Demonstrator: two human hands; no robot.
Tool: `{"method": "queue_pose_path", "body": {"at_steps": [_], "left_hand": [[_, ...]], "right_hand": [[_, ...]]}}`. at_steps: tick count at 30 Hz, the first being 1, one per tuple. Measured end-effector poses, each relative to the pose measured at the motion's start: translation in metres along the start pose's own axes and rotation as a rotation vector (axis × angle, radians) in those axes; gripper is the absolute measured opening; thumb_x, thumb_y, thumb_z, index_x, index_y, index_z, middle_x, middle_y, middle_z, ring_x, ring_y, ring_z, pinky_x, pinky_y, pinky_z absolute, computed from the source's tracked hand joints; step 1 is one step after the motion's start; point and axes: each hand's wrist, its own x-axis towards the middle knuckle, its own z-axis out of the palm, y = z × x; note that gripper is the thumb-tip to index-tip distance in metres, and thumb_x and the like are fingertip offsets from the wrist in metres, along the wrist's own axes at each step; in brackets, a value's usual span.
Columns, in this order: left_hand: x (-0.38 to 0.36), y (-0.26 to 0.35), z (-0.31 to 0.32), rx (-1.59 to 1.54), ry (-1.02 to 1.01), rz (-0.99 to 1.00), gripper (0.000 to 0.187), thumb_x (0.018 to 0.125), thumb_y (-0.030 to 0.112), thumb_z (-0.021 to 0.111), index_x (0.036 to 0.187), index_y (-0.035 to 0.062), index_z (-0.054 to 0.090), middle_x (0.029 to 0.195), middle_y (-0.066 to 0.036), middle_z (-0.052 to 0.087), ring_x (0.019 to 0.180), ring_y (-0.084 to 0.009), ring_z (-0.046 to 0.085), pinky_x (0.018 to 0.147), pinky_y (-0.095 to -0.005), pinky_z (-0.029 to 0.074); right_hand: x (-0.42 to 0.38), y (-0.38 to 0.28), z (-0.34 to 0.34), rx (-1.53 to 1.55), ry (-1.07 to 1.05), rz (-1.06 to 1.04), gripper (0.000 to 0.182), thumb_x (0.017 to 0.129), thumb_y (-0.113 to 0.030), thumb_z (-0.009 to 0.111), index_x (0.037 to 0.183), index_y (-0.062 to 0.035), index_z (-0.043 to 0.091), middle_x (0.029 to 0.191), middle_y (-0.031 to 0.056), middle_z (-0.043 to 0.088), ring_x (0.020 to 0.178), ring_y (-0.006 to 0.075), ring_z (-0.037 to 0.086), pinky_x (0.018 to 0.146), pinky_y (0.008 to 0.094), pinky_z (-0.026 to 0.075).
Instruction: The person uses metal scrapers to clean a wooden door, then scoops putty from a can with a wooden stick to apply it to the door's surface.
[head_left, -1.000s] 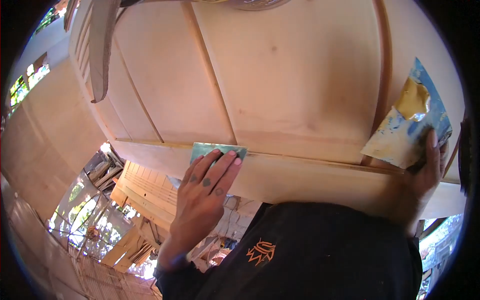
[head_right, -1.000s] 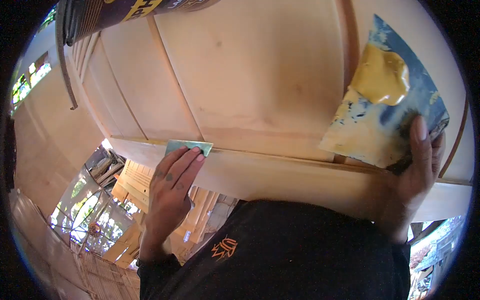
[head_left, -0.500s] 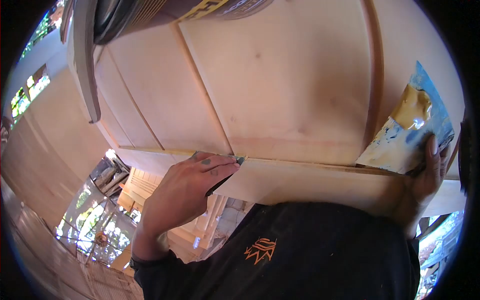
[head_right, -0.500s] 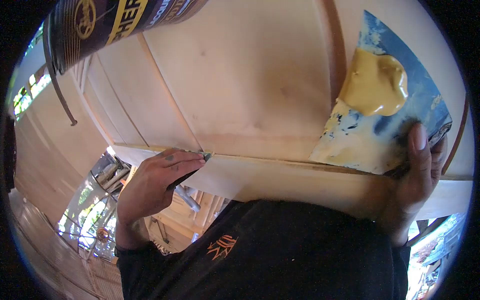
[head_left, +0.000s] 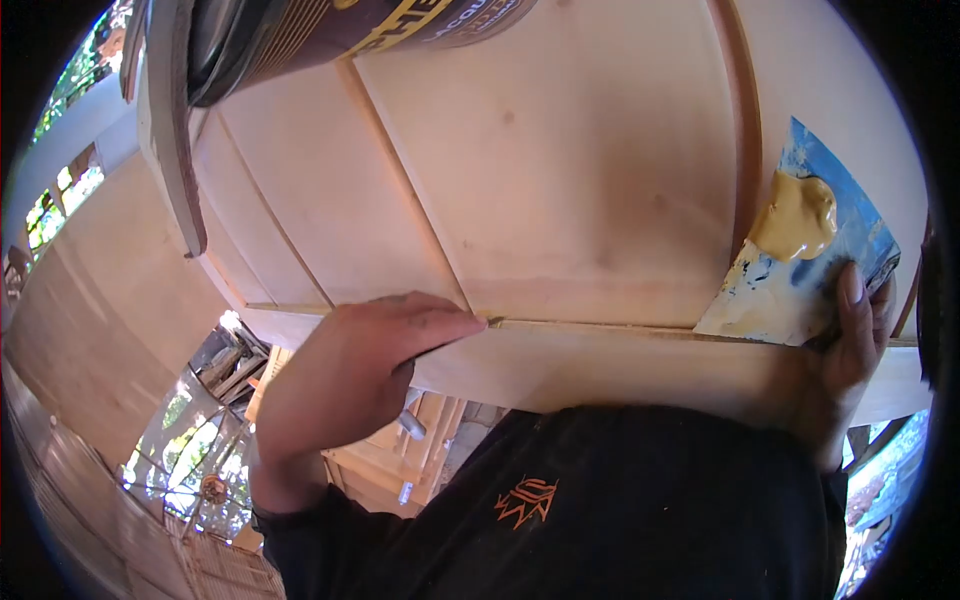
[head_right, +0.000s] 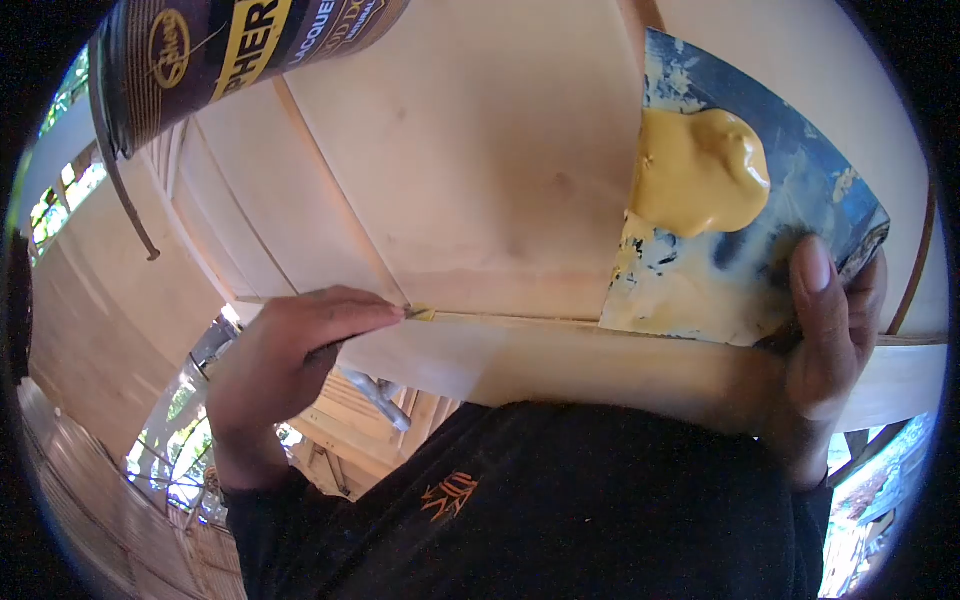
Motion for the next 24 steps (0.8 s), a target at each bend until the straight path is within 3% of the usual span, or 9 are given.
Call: {"method": "queue_pose_path", "body": {"at_steps": [2,6,7,10,14,24], "left_hand": [[0.006,-0.001,-0.006,-0.034,-0.002,-0.006,0.038,0.068,-0.014,0.049,0.1,0.001,0.062,0.104,-0.017,0.062,0.094,-0.0338,0.061,0.079,-0.0347,0.049],[-0.005,0.033,-0.005,0.037,0.239,0.11,0.044,0.069,-0.012,0.048,0.107,0.0067,0.06,0.107,-0.014,0.06,0.097,-0.0313,0.058,0.078,-0.0376,0.049],[-0.005,0.037,0.003,0.029,0.329,0.263,0.038,0.073,-0.006,0.053,0.108,0.0065,0.061,0.113,-0.013,0.058,0.1,-0.031,0.057,0.083,-0.0395,0.048],[0.002,0.068,0.021,0.437,0.464,0.437,0.032,0.074,-0.001,0.056,0.105,0.0038,0.061,0.109,-0.016,0.059,0.1,-0.0337,0.058,0.087,-0.0436,0.048],[0.011,0.082,0.034,0.637,0.485,0.441,0.036,0.076,0.01,0.06,0.112,0.0064,0.06,0.12,-0.011,0.054,0.108,-0.0331,0.052,0.092,-0.0464,0.041],[0.018,0.1,0.045,0.666,0.473,0.455,0.037,0.079,0.01,0.056,0.115,0.0032,0.057,0.12,-0.014,0.052,0.107,-0.0359,0.051,0.09,-0.0491,0.041]], "right_hand": [[0.002,-0.004,0.008,0.003,-0.05,0.035,0.034,0.085,-0.014,0.058,0.115,-0.0005,0.049,0.104,0.0074,0.059,0.094,0.0141,0.054,0.088,0.0264,0.038],[-0.001,-0.016,0.027,-0.079,-0.145,0.093,0.029,0.087,-0.017,0.056,0.111,-0.0002,0.053,0.097,0.0042,0.06,0.088,0.0102,0.054,0.082,0.0236,0.039],[0.002,-0.022,0.028,-0.105,-0.205,0.103,0.028,0.088,-0.018,0.056,0.109,-0.0001,0.054,0.095,0.0029,0.06,0.086,0.0088,0.053,0.079,0.0225,0.04],[0.002,-0.028,0.043,0.049,-0.371,0.073,0.024,0.09,-0.019,0.054,0.102,0.001,0.058,0.086,-0.0011,0.061,0.077,0.0044,0.051,0.07,0.0195,0.04],[-0.001,-0.025,0.046,0.068,-0.421,0.023,0.023,0.092,-0.016,0.051,0.104,0.0027,0.057,0.086,-0.0004,0.061,0.076,0.0034,0.05,0.068,0.0195,0.04],[-0.013,-0.027,0.045,0.082,-0.498,-0.032,0.022,0.092,-0.014,0.052,0.105,0.0033,0.056,0.08,-0.0018,0.059,0.07,0.0026,0.048,0.06,0.0198,0.041]]}}
